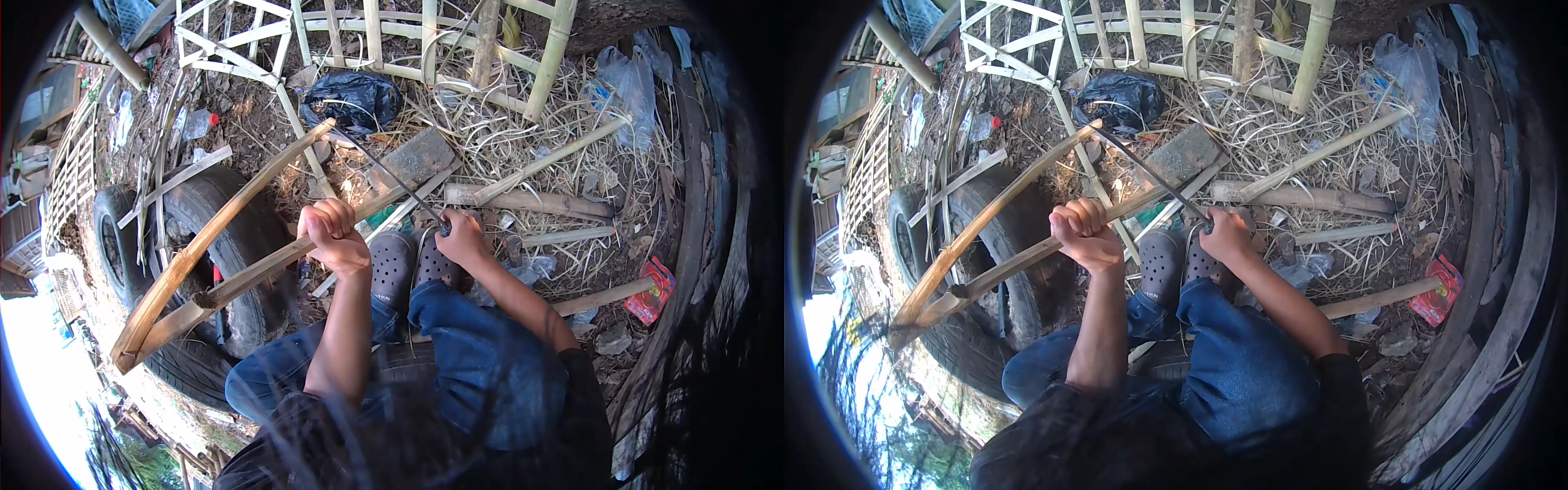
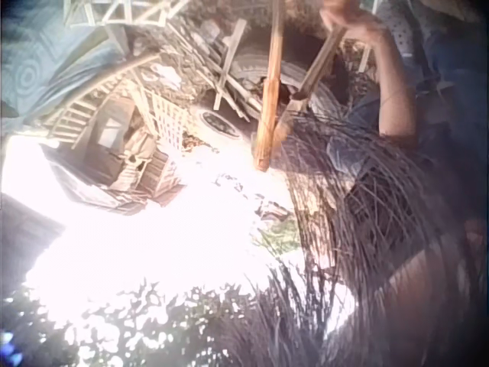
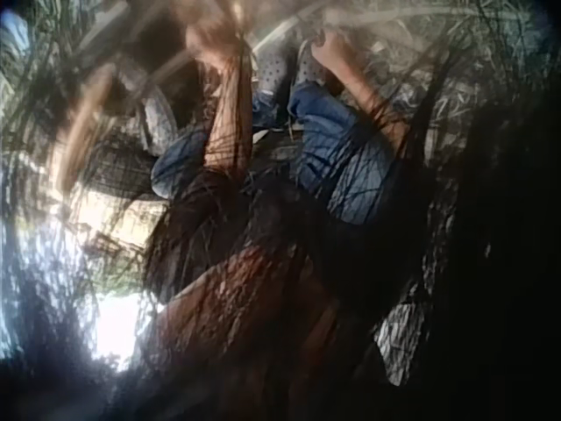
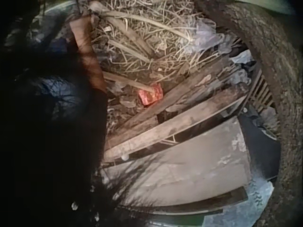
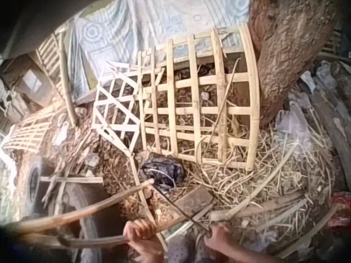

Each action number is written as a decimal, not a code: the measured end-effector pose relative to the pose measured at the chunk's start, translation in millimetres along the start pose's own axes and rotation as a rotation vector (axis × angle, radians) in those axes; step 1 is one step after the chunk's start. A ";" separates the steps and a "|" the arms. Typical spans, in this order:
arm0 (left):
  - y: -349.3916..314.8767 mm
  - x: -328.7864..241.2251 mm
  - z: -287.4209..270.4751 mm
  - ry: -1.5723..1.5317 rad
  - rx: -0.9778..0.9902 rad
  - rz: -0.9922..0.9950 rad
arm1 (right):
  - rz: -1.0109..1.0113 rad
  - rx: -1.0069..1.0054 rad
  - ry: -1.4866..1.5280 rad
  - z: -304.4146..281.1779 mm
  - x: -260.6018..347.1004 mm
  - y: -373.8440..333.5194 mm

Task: The person assembles a bamboo lattice structure by placing long strips onto the frame and securing them with nails using a hammer.

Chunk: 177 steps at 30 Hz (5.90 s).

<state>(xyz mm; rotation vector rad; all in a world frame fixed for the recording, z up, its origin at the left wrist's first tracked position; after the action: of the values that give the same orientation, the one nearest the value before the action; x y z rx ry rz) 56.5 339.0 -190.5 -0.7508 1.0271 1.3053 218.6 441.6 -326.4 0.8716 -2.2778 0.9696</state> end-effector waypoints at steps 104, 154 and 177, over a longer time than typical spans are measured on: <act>-3.4 -12.9 -9.7 0.086 0.483 0.163 | 0.033 0.246 -0.100 -18.2 8.2 1.4; 12.3 -7.1 -12.8 -0.047 0.323 0.114 | 0.080 0.116 0.042 -39.2 11.6 -14.9; 23.5 -61.2 12.5 -0.219 0.265 0.108 | 0.021 0.166 -0.075 -53.6 47.6 -2.5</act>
<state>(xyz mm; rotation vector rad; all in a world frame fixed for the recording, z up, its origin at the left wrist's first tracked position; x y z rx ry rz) 37.9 329.1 -127.2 -0.3482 1.0466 1.2802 199.6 464.3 -261.1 0.9696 -2.2977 1.1673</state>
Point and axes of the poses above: each hand's wrist, its own y-axis towards the middle knuckle, its own z-axis out of the palm, x = y × z, the point moved 3 cm from there along y, towards the middle knuckle, and after that the axes turned 1 degree about -y, right-handed, at the moved point
